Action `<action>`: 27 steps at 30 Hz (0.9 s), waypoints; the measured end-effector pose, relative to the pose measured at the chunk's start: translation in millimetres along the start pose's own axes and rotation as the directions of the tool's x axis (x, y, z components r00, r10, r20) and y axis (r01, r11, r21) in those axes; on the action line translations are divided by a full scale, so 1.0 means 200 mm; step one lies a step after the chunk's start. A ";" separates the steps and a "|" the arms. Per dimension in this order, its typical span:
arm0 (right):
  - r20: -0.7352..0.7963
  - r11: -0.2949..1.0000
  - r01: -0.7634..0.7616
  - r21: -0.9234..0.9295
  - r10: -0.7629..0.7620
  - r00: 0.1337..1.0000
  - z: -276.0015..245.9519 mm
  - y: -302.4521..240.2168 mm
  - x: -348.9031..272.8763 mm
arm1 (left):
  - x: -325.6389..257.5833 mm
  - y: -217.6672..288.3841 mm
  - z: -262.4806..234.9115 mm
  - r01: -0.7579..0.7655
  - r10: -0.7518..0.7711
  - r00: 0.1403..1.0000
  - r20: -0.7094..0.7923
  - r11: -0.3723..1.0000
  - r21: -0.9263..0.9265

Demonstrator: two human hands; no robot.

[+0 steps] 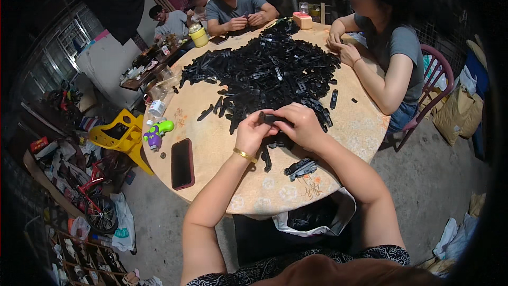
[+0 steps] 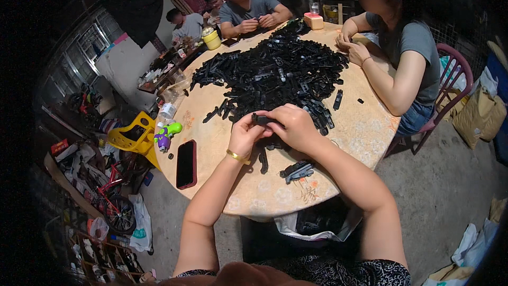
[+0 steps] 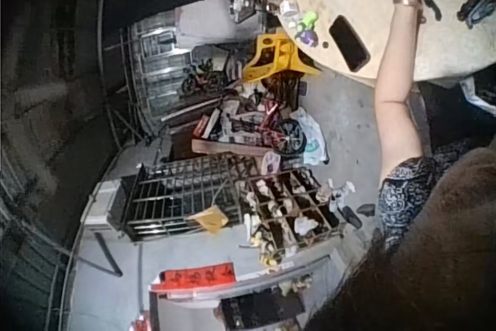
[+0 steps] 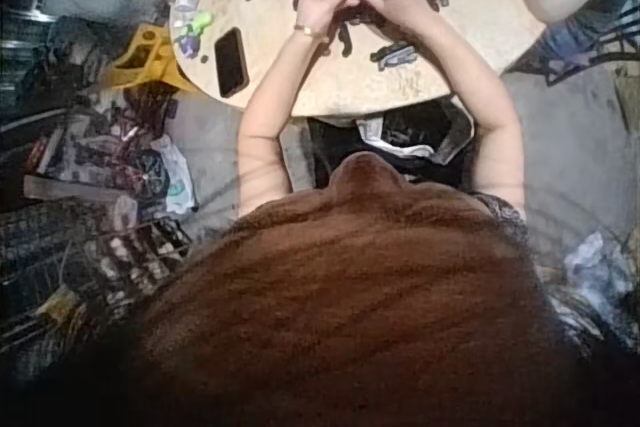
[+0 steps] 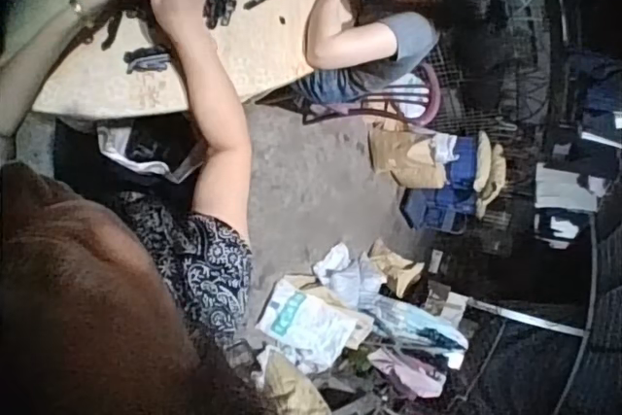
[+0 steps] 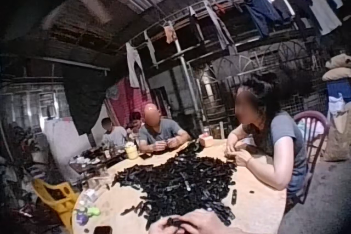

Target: The person sorts small black plastic components by hand at a table, inspecting them before placing them into storage bags.

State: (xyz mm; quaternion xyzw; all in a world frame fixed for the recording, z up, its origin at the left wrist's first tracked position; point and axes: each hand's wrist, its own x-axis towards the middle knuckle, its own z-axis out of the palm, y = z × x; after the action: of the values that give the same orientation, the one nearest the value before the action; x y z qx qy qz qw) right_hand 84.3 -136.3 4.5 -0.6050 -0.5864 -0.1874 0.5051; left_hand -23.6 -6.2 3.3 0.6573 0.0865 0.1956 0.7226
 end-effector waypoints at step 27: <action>0.219 0.978 -0.184 0.099 0.159 0.963 -0.14 -0.01 0.03 | -0.07 0.13 0.04 -0.480 0.526 0.826 0.202 0.470 0.741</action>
State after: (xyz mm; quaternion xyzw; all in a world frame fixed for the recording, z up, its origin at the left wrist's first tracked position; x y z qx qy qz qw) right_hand 94.6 -156.3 22.2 -0.6388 -0.5919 -0.0431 0.4897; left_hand -37.8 -18.0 28.0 0.8890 -0.0165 0.3608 0.2816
